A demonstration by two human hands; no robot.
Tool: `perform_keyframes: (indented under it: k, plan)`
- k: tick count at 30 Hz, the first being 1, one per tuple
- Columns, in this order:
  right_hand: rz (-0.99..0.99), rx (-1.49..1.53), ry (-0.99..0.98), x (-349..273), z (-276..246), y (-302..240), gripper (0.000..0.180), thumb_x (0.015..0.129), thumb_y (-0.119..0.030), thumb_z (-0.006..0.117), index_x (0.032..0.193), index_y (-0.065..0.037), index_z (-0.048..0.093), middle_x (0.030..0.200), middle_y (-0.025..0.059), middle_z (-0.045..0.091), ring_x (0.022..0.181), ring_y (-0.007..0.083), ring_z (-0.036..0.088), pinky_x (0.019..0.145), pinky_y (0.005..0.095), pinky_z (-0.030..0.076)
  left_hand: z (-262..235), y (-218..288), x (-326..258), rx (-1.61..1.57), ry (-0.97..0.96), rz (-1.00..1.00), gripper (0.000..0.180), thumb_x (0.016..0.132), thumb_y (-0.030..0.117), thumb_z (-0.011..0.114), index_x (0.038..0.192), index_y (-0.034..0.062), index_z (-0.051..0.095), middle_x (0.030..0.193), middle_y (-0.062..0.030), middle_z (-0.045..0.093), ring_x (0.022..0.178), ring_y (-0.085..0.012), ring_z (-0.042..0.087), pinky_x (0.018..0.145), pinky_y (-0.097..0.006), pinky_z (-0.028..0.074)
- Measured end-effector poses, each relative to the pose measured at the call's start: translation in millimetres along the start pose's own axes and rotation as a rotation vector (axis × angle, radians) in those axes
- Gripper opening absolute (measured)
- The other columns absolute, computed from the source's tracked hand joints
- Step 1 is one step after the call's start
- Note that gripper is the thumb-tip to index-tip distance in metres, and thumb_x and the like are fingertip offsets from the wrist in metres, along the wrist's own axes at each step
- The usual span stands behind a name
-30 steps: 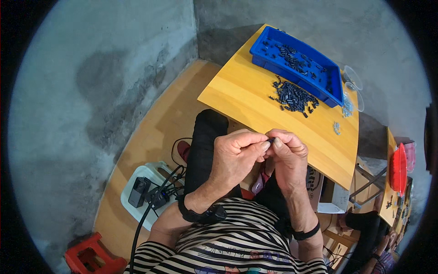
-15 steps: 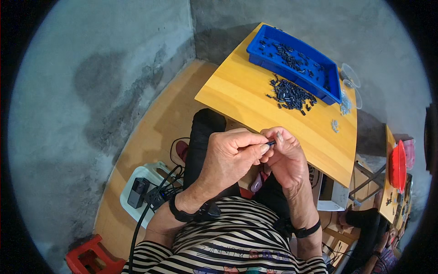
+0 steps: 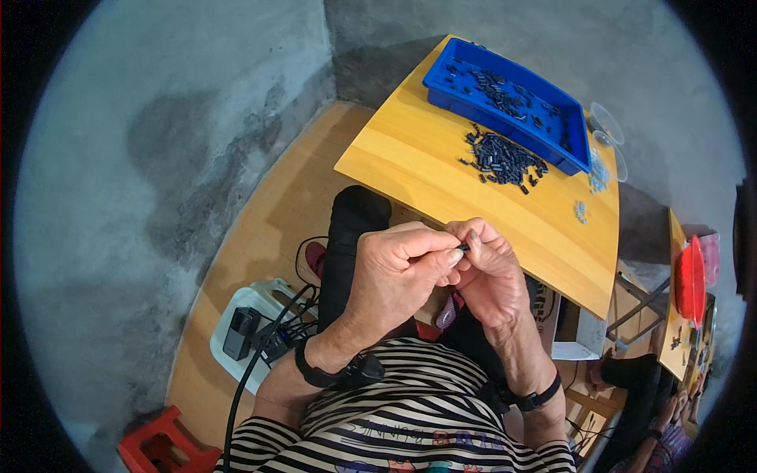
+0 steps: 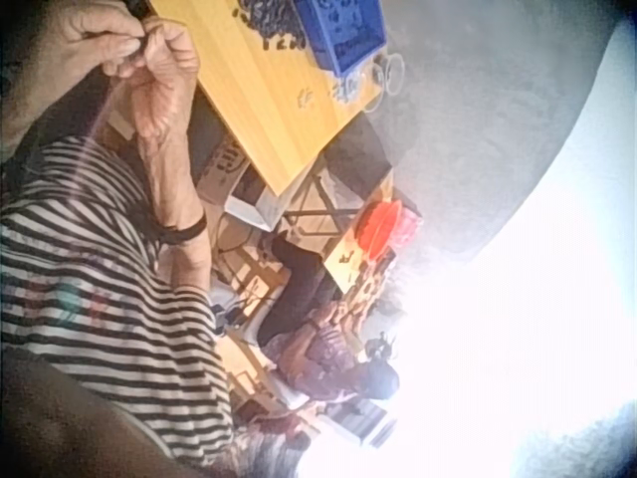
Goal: Assembling small black plastic components by attaching silver metal clips.
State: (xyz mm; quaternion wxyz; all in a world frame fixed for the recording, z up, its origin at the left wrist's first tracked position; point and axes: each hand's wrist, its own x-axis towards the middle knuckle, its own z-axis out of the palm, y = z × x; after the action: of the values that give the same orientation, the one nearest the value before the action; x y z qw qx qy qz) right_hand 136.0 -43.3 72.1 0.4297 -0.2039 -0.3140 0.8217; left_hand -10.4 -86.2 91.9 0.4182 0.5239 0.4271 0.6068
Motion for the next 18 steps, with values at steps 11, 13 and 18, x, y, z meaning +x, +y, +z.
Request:
perform_keyframes:
  k: [11,13,18]
  plan:
    - [0.057,-0.020,0.007,2.1,-7.0,-12.1,0.017,0.085,-0.018,0.067,0.093,-0.003,0.063,0.086,0.0027,0.063,0.067,0.0086,0.055,0.060,0.0231,0.046,-9.9,3.3,4.4,-0.336,-0.163,-0.382,0.020,0.090,0.008,0.061,0.102,-0.0070,0.066,0.087,-0.0136,0.069,0.074,-0.0151,0.068,0.068,-0.024,0.058]
    - [0.056,-0.011,-0.004,4.3,-7.1,-9.9,0.019,0.085,-0.019,0.067,0.093,-0.003,0.063,0.085,0.0026,0.063,0.066,0.0090,0.055,0.060,0.0232,0.046,-11.6,1.3,5.3,-0.362,-0.160,-0.402,0.019,0.089,0.007,0.062,0.101,-0.0067,0.066,0.087,-0.0155,0.069,0.074,-0.0178,0.069,0.066,-0.026,0.058]
    - [0.062,-0.018,0.004,5.9,-7.7,-8.3,0.019,0.086,-0.019,0.067,0.094,-0.003,0.063,0.084,0.0025,0.063,0.066,0.0088,0.055,0.061,0.0232,0.046,-14.1,-0.8,5.5,-0.400,-0.164,-0.446,0.018,0.088,0.007,0.063,0.100,-0.0059,0.066,0.087,-0.0182,0.069,0.073,-0.0202,0.069,0.064,-0.027,0.059]
